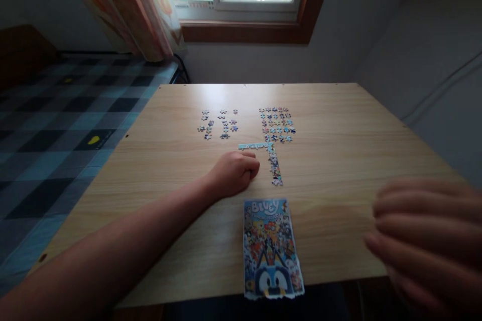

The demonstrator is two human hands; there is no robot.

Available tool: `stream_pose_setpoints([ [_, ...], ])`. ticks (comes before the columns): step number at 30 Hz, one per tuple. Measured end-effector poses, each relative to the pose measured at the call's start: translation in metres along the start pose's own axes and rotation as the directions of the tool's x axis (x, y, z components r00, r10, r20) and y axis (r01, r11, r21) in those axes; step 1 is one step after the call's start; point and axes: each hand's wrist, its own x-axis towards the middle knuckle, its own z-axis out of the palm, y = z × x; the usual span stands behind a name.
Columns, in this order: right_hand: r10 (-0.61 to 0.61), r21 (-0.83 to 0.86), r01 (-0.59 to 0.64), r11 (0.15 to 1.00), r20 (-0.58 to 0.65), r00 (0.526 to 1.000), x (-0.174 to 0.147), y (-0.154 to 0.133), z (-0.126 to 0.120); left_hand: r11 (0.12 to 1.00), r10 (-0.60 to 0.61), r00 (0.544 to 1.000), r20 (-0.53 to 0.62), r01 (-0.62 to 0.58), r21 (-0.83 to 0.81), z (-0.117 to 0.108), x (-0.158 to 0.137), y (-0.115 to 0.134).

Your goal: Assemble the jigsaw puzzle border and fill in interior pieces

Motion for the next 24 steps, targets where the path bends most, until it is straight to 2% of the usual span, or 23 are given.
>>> stream_pose_setpoints([
  [2, -0.070, -0.035, 0.068, 0.997, -0.054, 0.996, 0.029, 0.031, 0.016, 1.000, 0.007, 1.000, -0.020, -0.007, -0.012, 0.000, -0.001, 0.000],
  [3, -0.035, -0.034, 0.031, 0.999, -0.109, 0.993, 0.040, 0.046, 0.025, 1.000, 0.013, 0.999, -0.033, -0.013, -0.017, -0.001, -0.002, 0.000],
  [5, 0.062, 0.014, -0.061, 0.998, -0.130, 0.990, 0.051, 0.071, 0.045, 1.000, 0.027, 0.998, -0.058, -0.027, -0.014, 0.000, -0.004, 0.000],
  [8, 0.084, 0.045, -0.082, 0.996, -0.046, 0.995, 0.048, 0.093, 0.072, 0.999, 0.025, 0.999, -0.037, -0.024, 0.022, 0.001, -0.007, -0.001],
  [11, 0.134, 0.045, -0.135, 0.990, 0.031, 0.990, 0.036, 0.102, 0.085, 0.998, 0.028, 1.000, -0.004, -0.027, 0.058, 0.003, -0.009, -0.002],
  [16, 0.341, 0.092, -0.340, 0.936, 0.001, 0.940, 0.028, 0.106, 0.082, 0.996, 0.007, 1.000, 0.002, -0.007, 0.090, 0.004, -0.010, -0.003],
  [19, 0.438, 0.137, -0.438, 0.889, 0.030, 0.898, 0.026, 0.109, 0.083, 0.993, 0.062, 0.995, -0.074, -0.054, 0.109, 0.003, -0.010, -0.003],
  [24, 0.556, 0.204, -0.559, 0.804, 0.078, 0.828, 0.020, 0.116, 0.090, 0.977, 0.162, 0.960, -0.230, -0.122, 0.177, -0.003, -0.009, 0.002],
])
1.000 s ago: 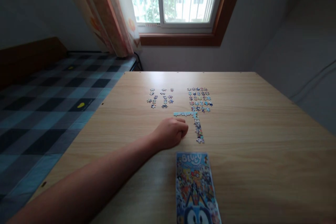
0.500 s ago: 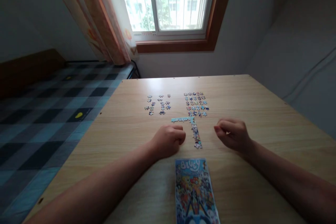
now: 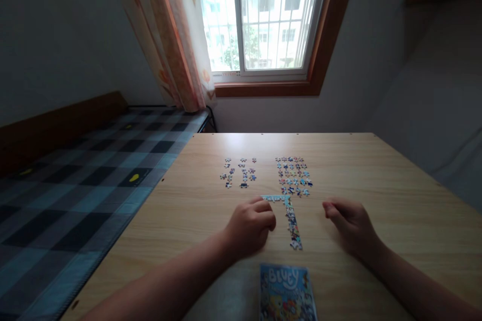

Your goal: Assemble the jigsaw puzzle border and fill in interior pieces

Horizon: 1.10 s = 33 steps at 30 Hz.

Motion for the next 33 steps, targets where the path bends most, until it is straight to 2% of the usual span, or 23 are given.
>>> stream_pose_setpoints([
  [4, 0.094, 0.059, -0.093, 0.994, -0.017, 0.995, 0.004, 0.008, 0.004, 0.992, 0.026, 0.995, -0.101, -0.013, 0.123, -0.026, 0.020, -0.004],
  [6, 0.143, 0.084, -0.139, 0.987, -0.036, 0.989, 0.007, 0.011, 0.006, 0.976, -0.038, 0.986, -0.164, 0.072, 0.207, -0.050, 0.038, -0.016],
  [8, 0.181, 0.105, -0.174, 0.979, -0.057, 0.982, 0.009, 0.012, 0.006, 0.928, -0.168, 0.957, -0.235, 0.234, 0.290, -0.079, 0.058, -0.036],
  [9, 0.194, 0.115, -0.185, 0.976, -0.066, 0.979, 0.009, 0.013, 0.006, 0.881, -0.249, 0.925, -0.287, 0.340, 0.331, -0.093, 0.067, -0.048],
  [11, 0.221, 0.135, -0.209, 0.968, -0.081, 0.972, 0.009, 0.015, 0.007, 0.758, -0.441, 0.810, -0.388, 0.567, 0.323, -0.120, 0.080, -0.074],
  [12, 0.244, 0.148, -0.230, 0.962, -0.086, 0.966, 0.009, 0.016, 0.007, 0.694, -0.538, 0.743, -0.399, 0.659, 0.290, -0.130, 0.084, -0.087],
  [13, 0.273, 0.165, -0.257, 0.952, -0.088, 0.958, 0.009, 0.018, 0.007, 0.646, -0.601, 0.695, -0.394, 0.713, 0.271, -0.137, 0.085, -0.098],
  [15, 0.345, 0.204, -0.322, 0.924, -0.088, 0.934, 0.008, 0.023, 0.008, 0.573, -0.679, 0.642, -0.355, 0.766, 0.290, -0.145, 0.083, -0.115],
  [20, 0.480, 0.268, -0.447, 0.853, -0.071, 0.874, 0.006, 0.033, 0.008, 0.500, -0.772, 0.628, -0.096, 0.694, 0.518, -0.135, 0.070, -0.130],
  [27, 0.517, 0.297, -0.481, 0.825, -0.054, 0.854, 0.005, 0.032, 0.006, 0.504, -0.831, 0.542, 0.128, 0.634, 0.586, -0.124, 0.064, -0.132],
  [31, 0.516, 0.317, -0.477, 0.819, -0.046, 0.855, 0.004, 0.035, 0.006, 0.540, -0.833, 0.481, 0.274, 0.595, 0.595, -0.121, 0.061, -0.131],
  [33, 0.515, 0.324, -0.475, 0.818, -0.045, 0.856, 0.004, 0.036, 0.007, 0.555, -0.826, 0.468, 0.314, 0.577, 0.599, -0.120, 0.060, -0.129],
])
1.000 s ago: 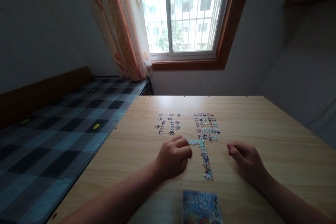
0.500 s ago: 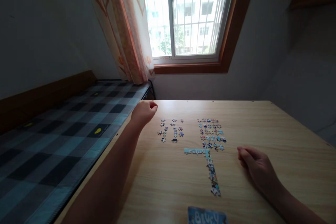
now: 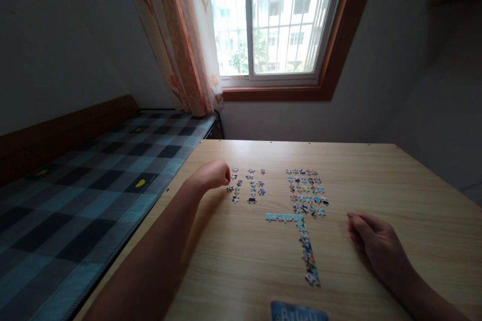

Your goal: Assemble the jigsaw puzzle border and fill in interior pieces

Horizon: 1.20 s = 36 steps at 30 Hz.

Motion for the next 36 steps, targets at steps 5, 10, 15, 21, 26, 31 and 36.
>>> stream_pose_setpoints([
  [5, -0.018, -0.032, 0.018, 0.999, 0.004, 1.000, 0.001, 0.003, -0.001, 0.999, 0.012, 1.000, -0.001, -0.012, 0.034, 0.003, 0.001, 0.002],
  [10, -0.014, -0.050, 0.014, 0.999, 0.006, 1.000, 0.000, 0.002, -0.002, 0.997, -0.003, 1.000, 0.019, 0.002, 0.078, 0.005, 0.003, 0.000],
  [15, 0.029, -0.011, -0.029, 1.000, 0.017, 0.999, -0.001, 0.000, -0.001, 0.992, -0.038, 0.998, 0.045, 0.032, 0.126, 0.003, 0.001, -0.001],
  [21, 0.047, -0.005, -0.047, 0.999, 0.020, 0.999, -0.002, -0.002, -0.002, 0.984, -0.102, 0.982, 0.156, 0.076, 0.164, -0.002, -0.003, 0.004],
  [26, 0.025, -0.024, -0.025, 0.999, 0.016, 1.000, -0.003, -0.004, -0.002, 0.980, -0.157, 0.959, 0.238, 0.120, 0.160, -0.005, -0.005, 0.004],
  [31, 0.051, -0.021, -0.051, 0.999, 0.019, 0.999, -0.003, -0.001, -0.003, 0.976, -0.180, 0.943, 0.279, 0.136, 0.168, -0.005, -0.006, 0.002],
  [36, 0.016, -0.038, -0.015, 0.999, 0.021, 1.000, -0.001, 0.002, -0.004, 0.972, -0.197, 0.940, 0.277, 0.149, 0.183, 0.000, -0.003, 0.001],
])
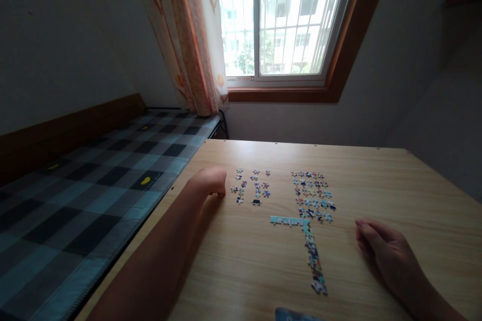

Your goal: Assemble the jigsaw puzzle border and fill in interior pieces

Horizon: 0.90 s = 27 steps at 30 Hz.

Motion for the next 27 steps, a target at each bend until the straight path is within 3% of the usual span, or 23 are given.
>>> stream_pose_setpoints([
  [6, -0.049, -0.026, 0.048, 0.999, -0.032, 0.998, 0.001, -0.002, 0.001, 1.000, -0.016, 0.999, -0.043, 0.016, -0.015, 0.009, 0.011, -0.006],
  [12, -0.026, -0.005, 0.026, 1.000, -0.024, 0.999, 0.000, 0.000, 0.000, 0.997, -0.069, 0.971, -0.229, 0.059, -0.047, 0.022, 0.031, -0.012],
  [19, -0.032, -0.031, 0.032, 0.999, -0.017, 0.999, 0.000, 0.001, -0.001, 0.985, -0.149, 0.863, -0.483, 0.089, -0.146, 0.034, 0.048, -0.010],
  [27, -0.039, -0.029, 0.038, 0.999, -0.020, 0.999, -0.001, 0.000, 0.000, 0.989, -0.115, 0.765, -0.633, 0.029, -0.144, 0.025, 0.034, 0.002],
])
